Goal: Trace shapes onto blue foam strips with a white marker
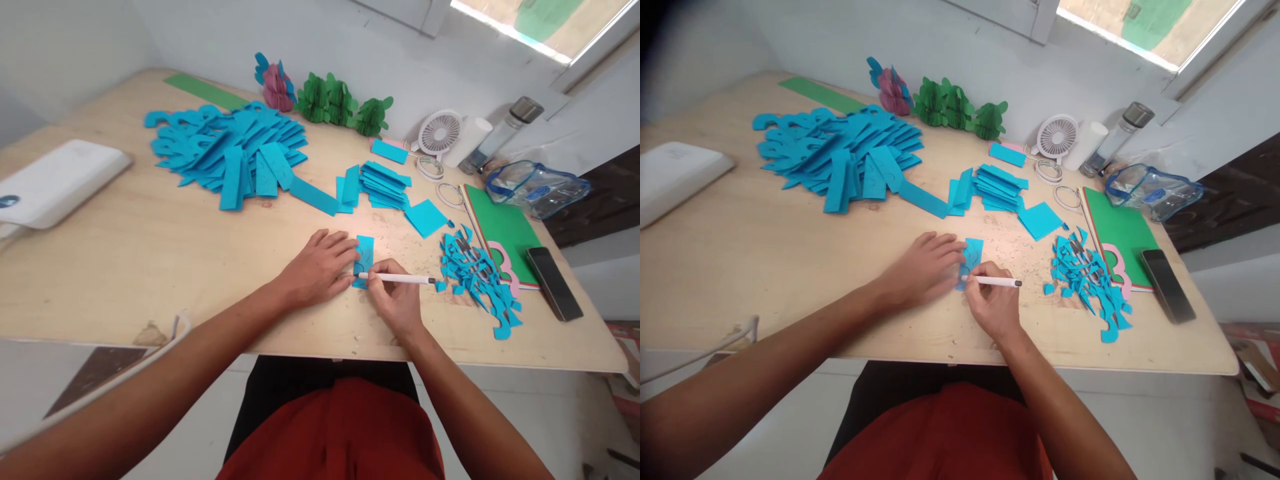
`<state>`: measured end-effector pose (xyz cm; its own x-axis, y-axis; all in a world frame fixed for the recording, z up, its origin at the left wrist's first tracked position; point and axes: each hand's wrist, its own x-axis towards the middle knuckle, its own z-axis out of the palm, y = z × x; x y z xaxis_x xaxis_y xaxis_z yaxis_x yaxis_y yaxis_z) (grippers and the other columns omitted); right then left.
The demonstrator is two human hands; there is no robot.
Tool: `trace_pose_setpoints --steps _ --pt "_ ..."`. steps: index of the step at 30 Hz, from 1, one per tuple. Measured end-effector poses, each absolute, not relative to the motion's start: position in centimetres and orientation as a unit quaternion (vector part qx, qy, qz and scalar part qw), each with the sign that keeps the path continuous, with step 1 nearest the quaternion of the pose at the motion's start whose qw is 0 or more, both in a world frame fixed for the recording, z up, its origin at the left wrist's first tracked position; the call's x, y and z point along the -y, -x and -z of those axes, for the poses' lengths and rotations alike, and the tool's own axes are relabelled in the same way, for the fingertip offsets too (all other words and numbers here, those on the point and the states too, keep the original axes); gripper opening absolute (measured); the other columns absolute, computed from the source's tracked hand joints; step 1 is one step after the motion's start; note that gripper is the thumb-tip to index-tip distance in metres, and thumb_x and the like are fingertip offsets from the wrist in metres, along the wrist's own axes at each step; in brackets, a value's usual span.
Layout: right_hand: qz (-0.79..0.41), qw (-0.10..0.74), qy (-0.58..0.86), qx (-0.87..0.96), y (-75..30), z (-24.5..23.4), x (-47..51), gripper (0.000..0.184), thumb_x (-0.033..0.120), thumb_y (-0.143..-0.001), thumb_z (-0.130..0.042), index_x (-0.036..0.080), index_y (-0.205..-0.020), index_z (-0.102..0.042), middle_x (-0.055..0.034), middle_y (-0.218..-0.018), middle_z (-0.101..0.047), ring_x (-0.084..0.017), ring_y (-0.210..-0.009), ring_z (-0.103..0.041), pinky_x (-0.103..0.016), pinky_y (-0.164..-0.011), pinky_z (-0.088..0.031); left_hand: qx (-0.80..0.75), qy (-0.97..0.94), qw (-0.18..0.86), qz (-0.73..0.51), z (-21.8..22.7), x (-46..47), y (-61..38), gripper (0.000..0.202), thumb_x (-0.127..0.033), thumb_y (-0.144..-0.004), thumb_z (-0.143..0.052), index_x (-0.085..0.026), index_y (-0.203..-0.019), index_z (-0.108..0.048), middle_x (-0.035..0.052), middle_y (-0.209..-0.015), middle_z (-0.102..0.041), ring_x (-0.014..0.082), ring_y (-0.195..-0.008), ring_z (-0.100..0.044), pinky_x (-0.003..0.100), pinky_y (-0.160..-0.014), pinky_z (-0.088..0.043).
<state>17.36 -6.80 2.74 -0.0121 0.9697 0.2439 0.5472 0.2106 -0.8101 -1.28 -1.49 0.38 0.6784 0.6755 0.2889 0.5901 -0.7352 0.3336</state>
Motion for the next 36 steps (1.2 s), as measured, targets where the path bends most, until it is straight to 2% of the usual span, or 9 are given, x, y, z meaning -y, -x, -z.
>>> trace_pose_setpoints --steps 6,11,16,19,23,29,33,36 --pt "-0.287 0.417 0.564 0.653 -17.33 -2.67 6.69 0.007 0.024 -0.082 -0.054 0.022 -0.077 -0.058 0.0011 -0.066 -0.063 -0.015 -0.061 -0.060 -0.028 -0.060 -0.047 -0.345 -0.911 0.108 -0.198 -0.50 1.48 1.30 0.029 -0.033 -0.091 -0.045 -0.021 -0.112 -0.061 0.0103 -0.140 -0.057 0.0317 -0.135 -0.043 0.055 -0.112 -0.028" --pt "-0.293 0.461 0.588 0.597 -17.47 -2.89 6.53 0.008 0.025 -0.082 -0.056 0.022 -0.075 -0.059 0.0002 -0.066 -0.066 -0.017 -0.063 -0.064 -0.028 -0.059 -0.049 -0.349 -0.909 0.116 -0.196 -0.53 1.47 1.29 0.029 -0.033 -0.090 -0.047 -0.022 -0.112 -0.061 0.0102 -0.141 -0.056 0.0313 -0.135 -0.044 0.055 -0.112 -0.028" --pt "-0.296 0.482 0.571 0.595 -17.80 -2.45 6.37 0.011 0.028 -0.088 -0.054 0.021 -0.087 -0.063 -0.0028 -0.080 -0.071 -0.019 -0.076 -0.069 -0.031 -0.068 -0.054 -0.343 -0.911 0.113 -0.198 -0.57 1.45 1.29 0.030 -0.032 -0.089 -0.047 -0.021 -0.114 -0.061 0.0108 -0.142 -0.055 0.0313 -0.134 -0.044 0.055 -0.112 -0.030" --pt "-0.273 0.459 0.561 0.633 -17.88 -2.26 6.49 0.016 0.029 -0.092 -0.052 0.022 -0.099 -0.065 -0.0051 -0.093 -0.074 -0.020 -0.085 -0.071 -0.034 -0.077 -0.055 -0.341 -0.912 0.114 -0.197 -0.72 1.45 1.27 0.030 -0.032 -0.090 -0.046 -0.020 -0.113 -0.061 0.0114 -0.140 -0.057 0.0315 -0.133 -0.044 0.055 -0.111 -0.031" --pt "-0.181 0.400 0.563 0.700 -17.74 -2.29 6.81 0.020 0.025 -0.093 -0.051 0.022 -0.105 -0.067 -0.0065 -0.100 -0.075 -0.022 -0.092 -0.071 -0.036 -0.085 -0.052 -0.342 -0.912 0.114 -0.197 -0.92 1.50 1.25 0.032 -0.032 -0.090 -0.045 -0.019 -0.115 -0.060 0.0125 -0.139 -0.058 0.0318 -0.132 -0.045 0.055 -0.110 -0.031" --pt "-0.093 0.352 0.559 0.745 -17.39 -2.21 7.02 0.022 0.023 -0.094 -0.049 0.021 -0.107 -0.067 -0.0080 -0.099 -0.076 -0.024 -0.091 -0.070 -0.037 -0.081 -0.049 -0.343 -0.910 0.114 -0.204 -0.92 1.53 1.30 0.034 -0.032 -0.089 -0.046 -0.020 -0.118 -0.060 0.0124 -0.137 -0.059 0.0317 -0.132 -0.046 0.056 -0.111 -0.032" --pt "-0.115 0.372 0.552 0.737 -17.48 -2.10 6.96 0.022 0.022 -0.093 -0.050 0.021 -0.106 -0.068 -0.0080 -0.098 -0.076 -0.023 -0.091 -0.070 -0.037 -0.082 -0.051 -0.343 -0.909 0.109 -0.208 -0.84 1.58 1.34 0.036 -0.033 -0.090 -0.045 -0.019 -0.120 -0.060 0.0133 -0.137 -0.060 0.0327 -0.132 -0.046 0.057 -0.111 -0.032" --pt "-0.188 0.407 0.555 0.700 -17.70 -2.15 6.75 0.020 0.024 -0.093 -0.050 0.022 -0.104 -0.068 -0.0058 -0.096 -0.076 -0.021 -0.088 -0.071 -0.034 -0.080 -0.053 -0.344 -0.910 0.103 -0.206 -0.85 1.67 1.36 0.036 -0.034 -0.092 -0.044 -0.018 -0.120 -0.060 0.0140 -0.137 -0.059 0.0332 -0.133 -0.046 0.057 -0.111 -0.032"
